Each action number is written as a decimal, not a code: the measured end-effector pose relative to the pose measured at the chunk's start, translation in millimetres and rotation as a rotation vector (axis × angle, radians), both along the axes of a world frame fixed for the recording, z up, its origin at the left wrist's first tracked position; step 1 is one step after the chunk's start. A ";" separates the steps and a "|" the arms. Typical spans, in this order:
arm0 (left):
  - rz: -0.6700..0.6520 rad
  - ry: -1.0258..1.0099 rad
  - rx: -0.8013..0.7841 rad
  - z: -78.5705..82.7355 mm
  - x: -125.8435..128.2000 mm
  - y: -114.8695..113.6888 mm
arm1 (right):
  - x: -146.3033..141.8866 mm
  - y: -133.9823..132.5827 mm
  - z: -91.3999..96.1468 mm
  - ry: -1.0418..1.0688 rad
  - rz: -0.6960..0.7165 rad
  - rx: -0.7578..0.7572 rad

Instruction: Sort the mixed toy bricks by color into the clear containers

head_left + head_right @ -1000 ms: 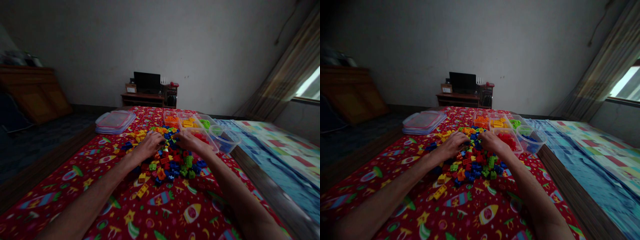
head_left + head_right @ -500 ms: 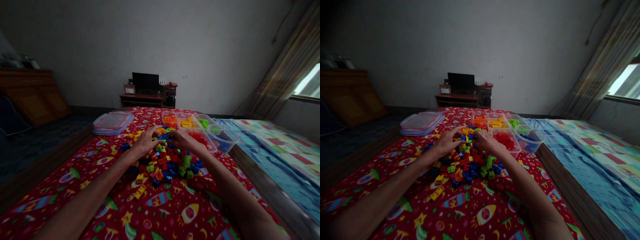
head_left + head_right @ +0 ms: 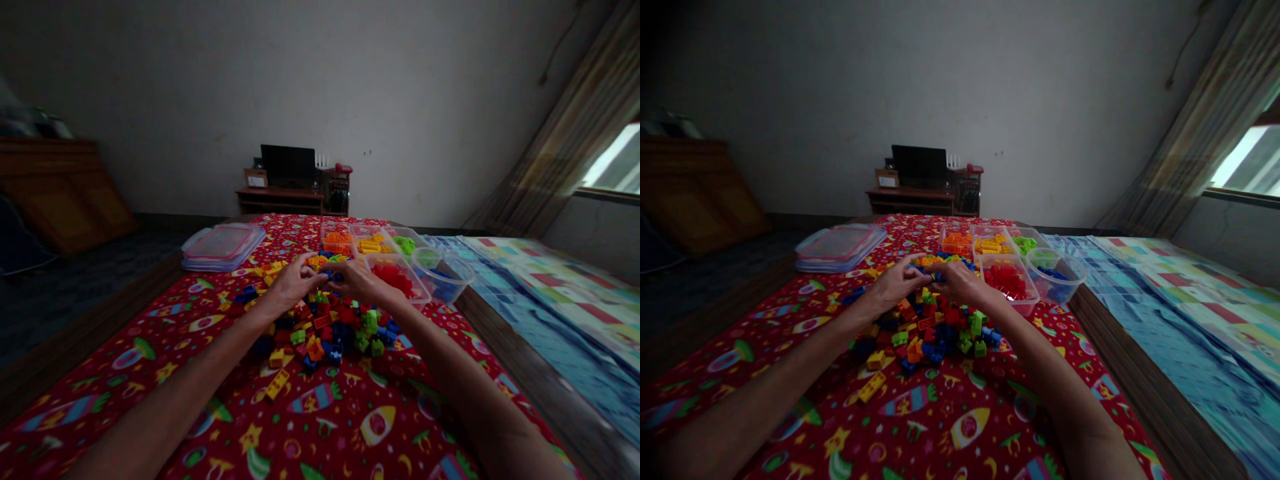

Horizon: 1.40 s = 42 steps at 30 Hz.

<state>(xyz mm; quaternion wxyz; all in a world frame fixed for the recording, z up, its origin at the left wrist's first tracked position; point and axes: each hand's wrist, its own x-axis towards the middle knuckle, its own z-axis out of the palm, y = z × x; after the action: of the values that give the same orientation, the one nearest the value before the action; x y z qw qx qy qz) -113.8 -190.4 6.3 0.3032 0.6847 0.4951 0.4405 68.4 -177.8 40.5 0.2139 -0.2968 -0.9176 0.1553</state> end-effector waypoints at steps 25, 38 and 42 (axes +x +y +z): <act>-0.554 0.998 0.845 -35.8 93.0 -93.5 | 149.5 50.8 30.7 -0.004 -0.952 0.352; -0.275 1.153 0.742 -11.7 56.9 -53.8 | 71.4 28.2 23.5 -0.112 -0.598 0.381; -0.190 1.042 0.671 -6.3 35.3 -37.8 | 58.2 17.8 22.8 -0.208 -0.518 0.363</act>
<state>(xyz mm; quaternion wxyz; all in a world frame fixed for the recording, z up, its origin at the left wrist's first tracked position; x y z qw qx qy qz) -78.4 -228.2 -0.1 -0.1717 0.9086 0.3494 0.1513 126.7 -160.0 63.3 0.2006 -0.4915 -0.8414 -0.1013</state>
